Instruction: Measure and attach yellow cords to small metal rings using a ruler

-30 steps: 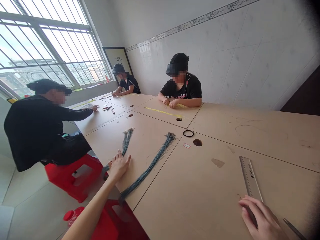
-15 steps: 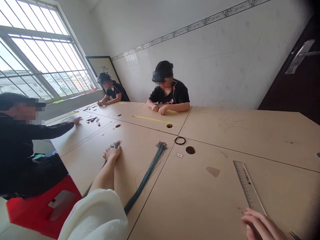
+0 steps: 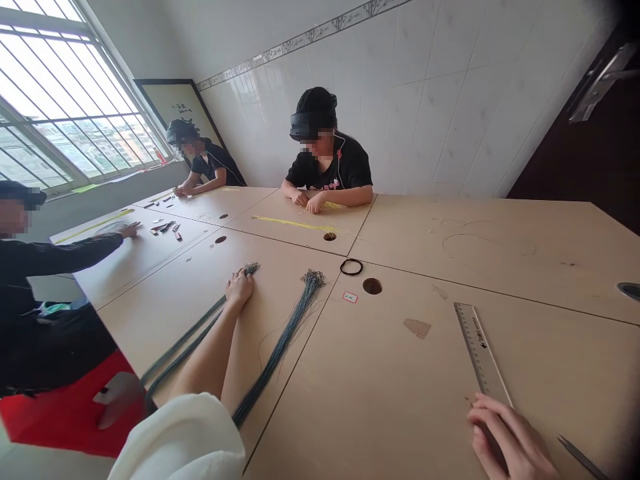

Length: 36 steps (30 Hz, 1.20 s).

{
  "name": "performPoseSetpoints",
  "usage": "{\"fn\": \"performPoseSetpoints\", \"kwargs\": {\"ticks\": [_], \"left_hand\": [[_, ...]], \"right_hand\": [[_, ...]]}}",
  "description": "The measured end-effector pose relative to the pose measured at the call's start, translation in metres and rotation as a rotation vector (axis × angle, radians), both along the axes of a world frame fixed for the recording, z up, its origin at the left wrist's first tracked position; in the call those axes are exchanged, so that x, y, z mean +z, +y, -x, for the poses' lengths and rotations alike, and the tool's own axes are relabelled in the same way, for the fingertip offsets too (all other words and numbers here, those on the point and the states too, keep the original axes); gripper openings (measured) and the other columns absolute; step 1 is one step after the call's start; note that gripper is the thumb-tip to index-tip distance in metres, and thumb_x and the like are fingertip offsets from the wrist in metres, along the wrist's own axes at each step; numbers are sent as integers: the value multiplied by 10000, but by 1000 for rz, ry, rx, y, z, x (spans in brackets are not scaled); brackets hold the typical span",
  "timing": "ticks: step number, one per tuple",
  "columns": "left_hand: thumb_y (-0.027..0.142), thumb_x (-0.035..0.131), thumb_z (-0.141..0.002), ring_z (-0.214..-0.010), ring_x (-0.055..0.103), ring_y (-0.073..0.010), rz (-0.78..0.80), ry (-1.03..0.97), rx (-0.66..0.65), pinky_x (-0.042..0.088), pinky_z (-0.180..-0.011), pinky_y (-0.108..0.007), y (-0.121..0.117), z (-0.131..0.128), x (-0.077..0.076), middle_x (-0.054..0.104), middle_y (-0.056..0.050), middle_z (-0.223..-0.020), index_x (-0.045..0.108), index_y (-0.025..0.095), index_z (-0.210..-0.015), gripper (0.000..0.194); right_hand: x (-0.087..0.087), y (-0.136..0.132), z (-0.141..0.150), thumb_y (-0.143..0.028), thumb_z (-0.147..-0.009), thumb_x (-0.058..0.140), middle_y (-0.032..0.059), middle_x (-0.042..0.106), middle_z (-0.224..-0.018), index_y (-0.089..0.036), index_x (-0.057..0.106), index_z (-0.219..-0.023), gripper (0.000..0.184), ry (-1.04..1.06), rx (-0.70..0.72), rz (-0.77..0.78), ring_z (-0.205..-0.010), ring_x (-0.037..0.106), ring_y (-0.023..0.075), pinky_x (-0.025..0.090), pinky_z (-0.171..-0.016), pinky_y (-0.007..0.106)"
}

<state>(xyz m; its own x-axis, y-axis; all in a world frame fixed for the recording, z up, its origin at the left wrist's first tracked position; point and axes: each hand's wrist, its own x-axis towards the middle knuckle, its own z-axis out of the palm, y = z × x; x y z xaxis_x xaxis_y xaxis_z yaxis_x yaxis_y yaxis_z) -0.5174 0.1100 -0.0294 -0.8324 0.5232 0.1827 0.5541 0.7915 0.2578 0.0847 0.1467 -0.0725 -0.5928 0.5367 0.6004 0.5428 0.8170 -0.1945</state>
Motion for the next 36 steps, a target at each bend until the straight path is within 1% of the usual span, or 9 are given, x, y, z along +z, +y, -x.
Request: {"fn": "performPoseSetpoints", "kwargs": {"ticks": [9,12,15,18,21,25,28,31,36], "left_hand": [[318,526,-892,-1190,465,-277,-53,-40,-193,385,-989,-525,55,-70,-11,450,-112,-1344,493,187,-1243,377],[319,530,-890,-1176,478,-276,-63,-48,-211,399,-976,-522,65,-81,-6,464,-112,-1328,497,179,-1236,375],[327,533,-888,-1173,482,-278,-79,-58,-223,404,-970,-521,59,-79,8,468,-114,-1323,493,173,-1239,386],[333,527,-890,-1167,486,-278,-94,-55,-223,414,-960,-518,21,-66,24,463,-118,-1326,480,171,-1252,399],[341,522,-893,-1143,507,-270,-72,-46,-232,435,-941,-504,-50,-50,33,480,-117,-1306,471,169,-1260,408],[356,528,-888,-1124,519,-268,19,-23,-145,434,-940,-509,-157,-36,33,509,-118,-1266,486,160,-1239,404],[331,528,-892,-1106,533,-257,82,-14,-127,449,-927,-492,-214,-40,26,527,-114,-1243,517,149,-1196,355],[334,535,-887,-1143,509,-262,117,12,-184,438,-946,-489,-244,-58,16,506,-112,-1279,520,161,-1197,355],[315,532,-889,-1118,518,-250,152,91,-227,438,-946,-480,-259,-95,5,521,-103,-1253,538,179,-1174,317]], "right_hand": [[8,-8,0,-276,-909,413,52,562,-1028,-227,517,-913,115,-63,-59,110,-997,565,188,446,-816,303],[8,-9,1,-285,-911,410,48,559,-1027,-231,509,-908,112,-68,-73,143,-993,567,190,459,-813,308],[10,-9,2,-267,-905,406,46,562,-1005,-232,501,-895,102,-71,-75,165,-996,571,198,469,-819,321],[14,-10,3,-239,-900,403,50,564,-999,-227,500,-900,98,-72,-79,181,-980,581,204,473,-822,337],[17,-10,3,-229,-898,407,53,561,-1000,-221,500,-913,95,-74,-68,198,-964,584,202,470,-833,345],[17,-9,3,-242,-898,407,60,559,-982,-214,498,-889,96,-54,-47,216,-949,581,214,464,-822,359],[15,-8,3,-249,-895,416,62,557,-968,-210,502,-882,96,-39,-35,225,-914,584,215,465,-808,370],[16,-7,0,-254,-899,417,61,559,-975,-213,509,-889,101,-42,-11,242,-939,581,209,477,-796,349],[19,-6,-4,-262,-907,415,60,561,-996,-218,517,-889,113,-57,20,278,-1016,563,211,483,-822,337]]}}
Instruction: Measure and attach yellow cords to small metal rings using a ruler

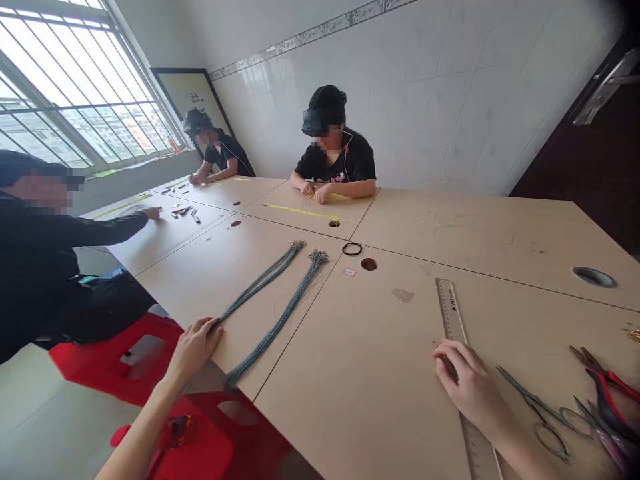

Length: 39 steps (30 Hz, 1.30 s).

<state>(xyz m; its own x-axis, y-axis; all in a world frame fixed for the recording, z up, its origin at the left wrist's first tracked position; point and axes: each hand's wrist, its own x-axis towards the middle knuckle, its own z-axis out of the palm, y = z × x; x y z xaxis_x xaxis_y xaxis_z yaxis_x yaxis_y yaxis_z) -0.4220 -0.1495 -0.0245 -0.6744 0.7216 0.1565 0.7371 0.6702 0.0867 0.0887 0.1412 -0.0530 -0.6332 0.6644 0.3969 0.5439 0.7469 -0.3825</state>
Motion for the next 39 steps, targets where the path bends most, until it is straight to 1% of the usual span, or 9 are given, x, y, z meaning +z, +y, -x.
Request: {"fn": "performPoseSetpoints", "kwargs": {"ticks": [5,10,12,15,20,24,31,34,39], "left_hand": [[277,520,-898,-1044,562,-214,31,4,-41,475,-907,-426,-10,-20,3,581,-85,-1155,578,184,-1104,233],[333,532,-888,-1014,571,-226,-4,52,61,471,-892,-453,-2,-40,23,582,-94,-1136,551,167,-1139,302],[342,525,-888,-1111,515,-259,-42,92,74,410,-956,-509,20,-50,31,539,-109,-1209,528,170,-1177,337],[347,497,-904,-1147,495,-258,-62,61,-69,387,-982,-506,70,-69,34,508,-106,-1270,498,184,-1226,362],[383,535,-879,-1170,484,-282,-38,-36,-255,406,-965,-520,137,-107,12,476,-122,-1312,473,169,-1258,440],[343,520,-894,-1169,489,-273,-53,-64,-302,408,-971,-517,132,-116,5,491,-116,-1299,491,172,-1240,387],[291,507,-905,-1165,494,-263,-54,-90,-311,418,-971,-502,112,-115,13,481,-114,-1314,484,193,-1253,362],[309,508,-902,-1229,433,-282,-62,-66,-369,367,-1012,-529,146,-132,16,415,-114,-1382,467,211,-1276,389],[342,512,-896,-1261,394,-293,-48,-21,-556,308,-1044,-551,235,-160,17,375,-110,-1417,452,210,-1294,424]], "right_hand": [[0,1,-1,-227,-902,438,64,557,-1001,-179,534,-913,109,23,31,6,-1023,545,207,479,-838,372],[3,-1,0,-240,-904,470,60,559,-1007,-158,545,-921,112,60,39,-4,-990,545,195,478,-836,384],[5,-1,1,-253,-906,481,59,563,-1008,-158,553,-925,121,68,40,1,-969,550,189,479,-834,385],[7,-2,1,-277,-907,492,58,570,-1010,-156,564,-928,142,80,35,13,-952,555,182,482,-829,383],[11,-4,2,-288,-908,503,55,581,-1006,-154,575,-933,154,96,34,19,-957,562,181,488,-830,380],[13,-5,2,-274,-911,502,52,586,-1004,-155,580,-946,146,96,28,25,-905,572,163,499,-800,359],[14,-5,2,-278,-913,501,54,590,-1015,-159,585,-956,152,100,22,52,-905,573,161,499,-804,357],[15,-5,3,-282,-913,503,54,590,-1021,-159,585,-967,158,97,22,57,-905,574,162,496,-811,362],[17,-6,4,-285,-912,506,57,592,-1030,-155,586,-987,170,91,14,49,-914,577,166,495,-819,372]]}}
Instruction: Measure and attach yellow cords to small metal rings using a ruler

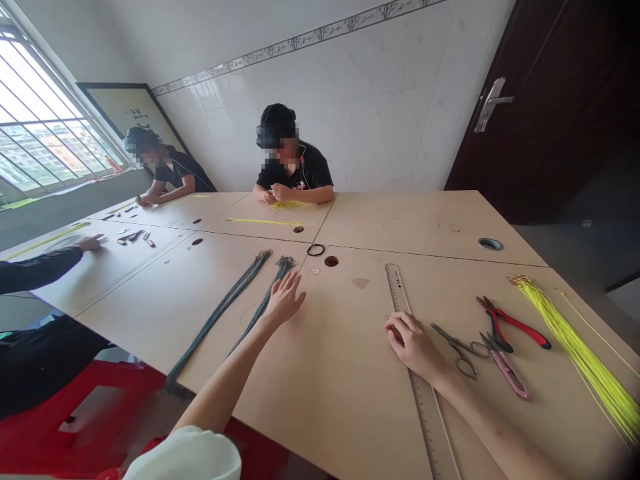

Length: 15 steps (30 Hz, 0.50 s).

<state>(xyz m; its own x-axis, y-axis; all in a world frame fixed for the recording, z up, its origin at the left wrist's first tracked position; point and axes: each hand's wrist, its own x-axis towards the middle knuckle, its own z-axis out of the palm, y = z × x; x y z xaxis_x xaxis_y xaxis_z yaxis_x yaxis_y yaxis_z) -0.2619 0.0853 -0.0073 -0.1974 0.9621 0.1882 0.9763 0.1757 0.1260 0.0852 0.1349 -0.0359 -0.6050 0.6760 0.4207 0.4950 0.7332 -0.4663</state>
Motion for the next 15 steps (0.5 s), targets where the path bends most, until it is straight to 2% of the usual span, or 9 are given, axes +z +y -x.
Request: {"fn": "performPoseSetpoints", "kwargs": {"ticks": [2,5,9,15], "left_hand": [[341,524,-890,-1245,413,-295,-4,24,-18,324,-1030,-555,23,-4,-1,406,-114,-1390,468,192,-1276,417],[331,535,-885,-1205,454,-290,-11,61,-34,361,-1000,-551,33,-4,-1,466,-116,-1328,494,169,-1240,392],[327,522,-893,-1226,436,-283,-16,101,-100,331,-1027,-549,11,-14,-4,460,-110,-1342,516,184,-1219,356],[354,492,-904,-1292,361,-284,-3,93,-233,247,-1078,-555,-38,-63,-7,396,-104,-1411,510,217,-1238,362]], "right_hand": [[1,-1,0,-286,-912,508,56,595,-1024,-154,587,-990,173,-2,-1,-4,-904,581,163,500,-808,364],[3,-1,1,-288,-912,509,53,600,-1010,-153,590,-979,171,0,-7,-12,-886,584,157,503,-799,358],[4,-1,2,-286,-912,509,50,602,-999,-152,592,-969,168,0,-17,-10,-874,585,153,503,-794,354],[4,-2,1,-285,-913,507,55,600,-1022,-156,591,-987,170,-15,-28,11,-900,584,160,501,-809,363]]}}
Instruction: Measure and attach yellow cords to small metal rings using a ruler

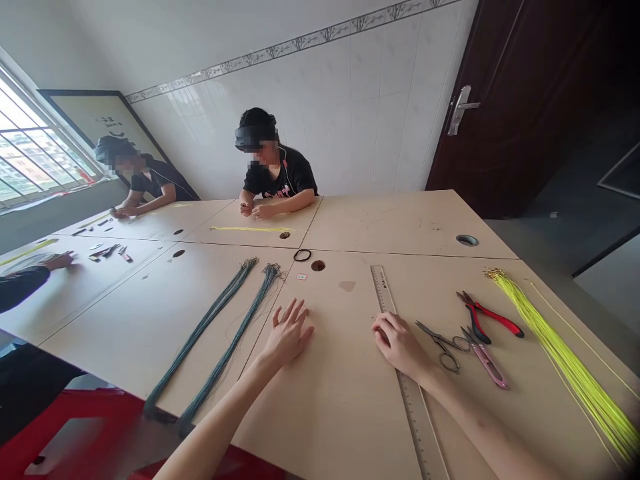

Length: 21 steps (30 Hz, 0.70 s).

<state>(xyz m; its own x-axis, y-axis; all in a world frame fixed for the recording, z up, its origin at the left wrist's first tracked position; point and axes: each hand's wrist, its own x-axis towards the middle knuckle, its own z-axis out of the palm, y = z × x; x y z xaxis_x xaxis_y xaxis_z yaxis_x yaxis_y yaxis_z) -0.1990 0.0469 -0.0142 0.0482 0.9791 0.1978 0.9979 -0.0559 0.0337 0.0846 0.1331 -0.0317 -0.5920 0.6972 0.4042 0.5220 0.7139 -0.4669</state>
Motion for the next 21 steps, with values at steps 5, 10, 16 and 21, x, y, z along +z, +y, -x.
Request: {"fn": "performPoseSetpoints", "kwargs": {"ticks": [5,10,16,21], "left_hand": [[319,501,-903,-1286,374,-300,23,-27,-87,284,-1050,-571,-38,-38,1,415,-117,-1394,451,185,-1292,415],[288,488,-910,-1232,442,-277,48,-66,-145,320,-1032,-548,-71,-52,4,482,-111,-1333,443,197,-1300,403],[273,465,-925,-1148,510,-251,-53,-135,75,341,-1021,-536,-79,-20,8,492,-109,-1310,459,193,-1278,361],[294,499,-908,-1180,480,-268,-144,-176,309,362,-1006,-533,-52,12,1,479,-112,-1317,486,179,-1244,356]], "right_hand": [[0,0,0,-287,-912,509,56,602,-1026,-157,593,-988,172,-8,8,10,-893,586,157,504,-808,360],[-2,1,-1,-285,-912,512,59,602,-1041,-155,593,-1001,178,-28,-1,20,-908,588,161,502,-819,368],[13,2,13,-285,-910,516,65,598,-1075,-156,597,-1011,183,-114,11,47,-956,582,176,487,-859,397],[41,20,94,-302,-911,517,65,608,-1062,-152,591,-1044,214,-231,205,117,-921,600,169,509,-820,378]]}}
